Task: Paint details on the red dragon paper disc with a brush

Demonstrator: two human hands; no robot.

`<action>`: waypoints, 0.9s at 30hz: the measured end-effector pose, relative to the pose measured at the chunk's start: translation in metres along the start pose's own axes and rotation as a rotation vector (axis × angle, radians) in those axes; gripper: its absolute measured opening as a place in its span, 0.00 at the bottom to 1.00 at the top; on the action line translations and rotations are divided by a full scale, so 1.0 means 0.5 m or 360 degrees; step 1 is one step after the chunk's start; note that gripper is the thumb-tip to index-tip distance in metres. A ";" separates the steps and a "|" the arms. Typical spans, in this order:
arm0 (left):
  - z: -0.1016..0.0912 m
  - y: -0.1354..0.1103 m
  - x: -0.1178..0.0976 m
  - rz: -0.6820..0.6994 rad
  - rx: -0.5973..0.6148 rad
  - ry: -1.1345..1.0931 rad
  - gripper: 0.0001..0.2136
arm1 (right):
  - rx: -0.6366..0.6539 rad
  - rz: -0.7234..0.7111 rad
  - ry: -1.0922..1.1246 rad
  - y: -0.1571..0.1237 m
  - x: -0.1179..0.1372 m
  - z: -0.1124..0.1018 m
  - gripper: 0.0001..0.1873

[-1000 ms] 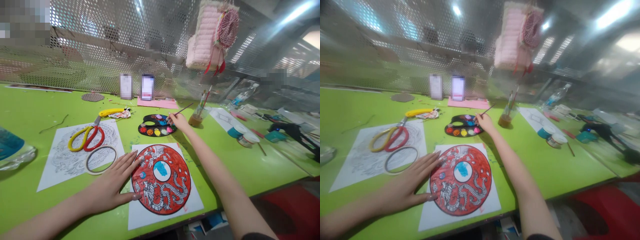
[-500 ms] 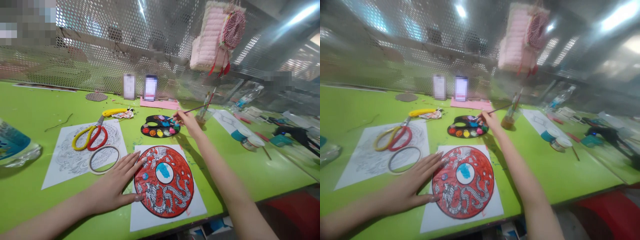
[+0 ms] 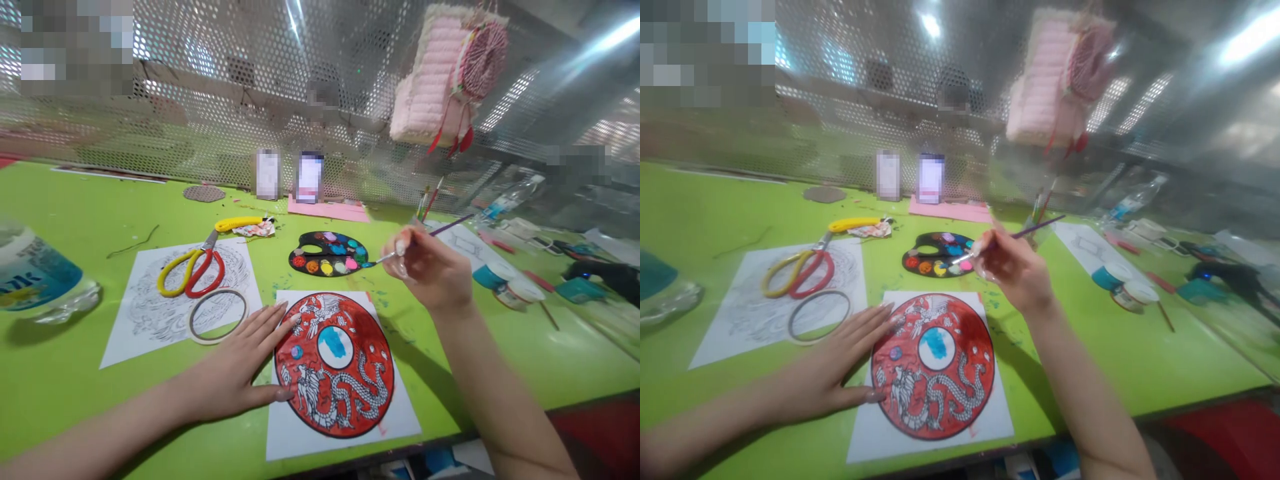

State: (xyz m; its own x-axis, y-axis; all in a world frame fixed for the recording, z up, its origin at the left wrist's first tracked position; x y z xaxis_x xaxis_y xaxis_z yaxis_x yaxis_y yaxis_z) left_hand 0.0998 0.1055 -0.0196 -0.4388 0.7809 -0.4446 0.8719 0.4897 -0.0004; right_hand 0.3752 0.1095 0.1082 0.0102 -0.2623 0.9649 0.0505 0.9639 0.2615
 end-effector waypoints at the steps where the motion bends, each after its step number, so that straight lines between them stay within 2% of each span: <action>1: -0.002 0.001 -0.002 -0.0005 0.0004 -0.0003 0.42 | 0.0024 -0.0017 -0.0006 -0.004 0.007 0.004 0.16; 6: -0.010 0.001 -0.009 -0.0047 0.0029 -0.0011 0.42 | 0.0071 -0.0075 -0.0117 -0.026 0.035 0.018 0.18; 9: -0.009 -0.001 -0.009 -0.0056 0.0054 -0.0004 0.42 | 0.0008 -0.0063 -0.0263 -0.021 0.028 0.011 0.18; 13: 0.000 -0.004 0.002 -0.0044 0.0039 0.0017 0.42 | -0.0227 -0.0001 -0.0569 0.030 -0.037 -0.031 0.17; 16: 0.007 -0.005 0.011 -0.0011 -0.0020 0.0078 0.43 | -0.0329 0.0188 -0.0794 0.088 -0.113 -0.070 0.17; 20: 0.007 -0.005 0.013 0.0031 -0.0035 0.0142 0.43 | -0.0341 0.0387 -0.1017 0.153 -0.189 -0.099 0.15; 27: 0.008 -0.006 0.013 0.0094 -0.0144 0.0129 0.44 | -0.0220 0.0478 -0.1239 0.196 -0.251 -0.093 0.14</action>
State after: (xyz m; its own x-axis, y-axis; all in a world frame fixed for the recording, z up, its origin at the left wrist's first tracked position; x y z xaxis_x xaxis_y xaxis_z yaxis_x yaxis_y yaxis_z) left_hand 0.0955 0.1076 -0.0260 -0.4066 0.8364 -0.3676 0.8752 0.4720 0.1061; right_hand 0.4252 0.2348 0.0115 -0.6457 0.1595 0.7468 0.2779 0.9600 0.0353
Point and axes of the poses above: each hand's wrist, its own y-axis towards the middle knuckle, its own z-axis out of the palm, x = y × z, the point moved 4 cm from there along y, towards the middle knuckle, and after that the axes turned 5 degrees about -y, right-handed, at the moved point
